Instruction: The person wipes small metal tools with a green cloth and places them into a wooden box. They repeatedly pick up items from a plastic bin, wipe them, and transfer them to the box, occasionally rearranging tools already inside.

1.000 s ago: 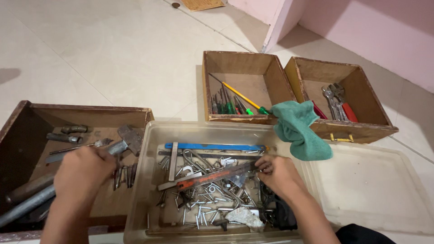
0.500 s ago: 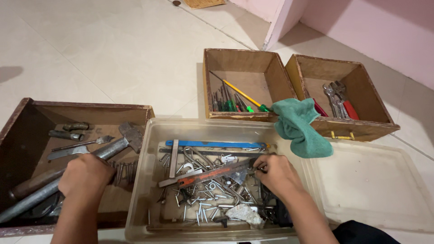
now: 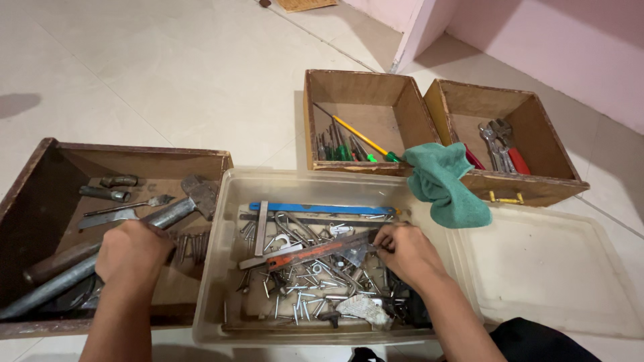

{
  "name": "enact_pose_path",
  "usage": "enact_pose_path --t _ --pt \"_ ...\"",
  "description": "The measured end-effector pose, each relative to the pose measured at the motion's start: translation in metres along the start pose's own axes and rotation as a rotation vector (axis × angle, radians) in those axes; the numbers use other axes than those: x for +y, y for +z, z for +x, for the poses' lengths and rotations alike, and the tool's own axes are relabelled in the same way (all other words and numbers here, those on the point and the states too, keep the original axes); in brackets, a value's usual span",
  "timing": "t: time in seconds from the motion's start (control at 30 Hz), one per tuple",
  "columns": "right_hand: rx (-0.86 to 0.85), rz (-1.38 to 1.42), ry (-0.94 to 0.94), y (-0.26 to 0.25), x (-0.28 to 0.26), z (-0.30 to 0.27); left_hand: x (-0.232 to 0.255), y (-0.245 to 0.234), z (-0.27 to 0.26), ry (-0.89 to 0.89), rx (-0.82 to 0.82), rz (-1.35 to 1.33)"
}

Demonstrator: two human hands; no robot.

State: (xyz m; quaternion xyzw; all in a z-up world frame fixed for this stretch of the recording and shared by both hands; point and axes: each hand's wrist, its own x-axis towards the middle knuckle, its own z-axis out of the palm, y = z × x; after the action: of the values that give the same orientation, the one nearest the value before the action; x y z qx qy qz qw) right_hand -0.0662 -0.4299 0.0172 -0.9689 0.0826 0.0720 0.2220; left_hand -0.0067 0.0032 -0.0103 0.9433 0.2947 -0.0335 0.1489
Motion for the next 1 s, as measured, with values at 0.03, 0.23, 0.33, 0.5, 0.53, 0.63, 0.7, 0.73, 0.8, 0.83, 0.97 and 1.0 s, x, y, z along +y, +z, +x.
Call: enact_pose_path --t 0.03,0.23,0.33,0.5,0.53,0.63,0.7,0.73,0.8,0.83,0.97,1.0 --pt "0.004 -0.001 -0.013 0.0 0.001 0.0 0.001 -0.001 -0.001 -0.003 -0.007 -0.012" --pt "0.119 0.077 -0.152 -0.005 -0.007 -0.007 0.007 -0.028 -0.007 0.067 0.041 0.021" --pt "0.123 0.186 -0.196 -0.015 -0.023 -0.013 0.013 -0.049 -0.016 0.102 -0.026 -0.067" --pt "0.145 0.394 -0.317 -0.022 -0.072 -0.017 0.041 -0.085 -0.04 0.288 -0.089 -0.159" --pt "0.15 0.439 -0.364 -0.022 -0.085 -0.017 0.048 -0.091 -0.046 0.346 -0.087 -0.163" --pt "0.037 0.597 -0.34 -0.018 -0.124 -0.014 0.07 -0.114 -0.06 0.518 -0.285 -0.276" --pt "-0.048 0.758 -0.377 -0.011 -0.153 -0.011 0.077 -0.119 -0.079 0.578 -0.503 -0.318" --pt "-0.075 0.863 -0.449 -0.007 -0.167 -0.01 0.078 -0.122 -0.084 0.608 -0.611 -0.339" --pt "-0.11 1.0 -0.521 -0.001 -0.191 -0.006 0.073 -0.127 -0.091 0.702 -0.497 -0.403" --pt "-0.117 1.033 -0.518 0.002 -0.2 -0.004 0.07 -0.126 -0.093 0.75 -0.44 -0.433" --pt "-0.159 1.132 -0.551 0.014 -0.22 -0.001 0.054 -0.115 -0.081 0.687 -0.291 -0.593" --pt "-0.149 1.064 -0.505 0.016 -0.22 -0.001 0.05 -0.11 -0.076 0.645 -0.302 -0.58"
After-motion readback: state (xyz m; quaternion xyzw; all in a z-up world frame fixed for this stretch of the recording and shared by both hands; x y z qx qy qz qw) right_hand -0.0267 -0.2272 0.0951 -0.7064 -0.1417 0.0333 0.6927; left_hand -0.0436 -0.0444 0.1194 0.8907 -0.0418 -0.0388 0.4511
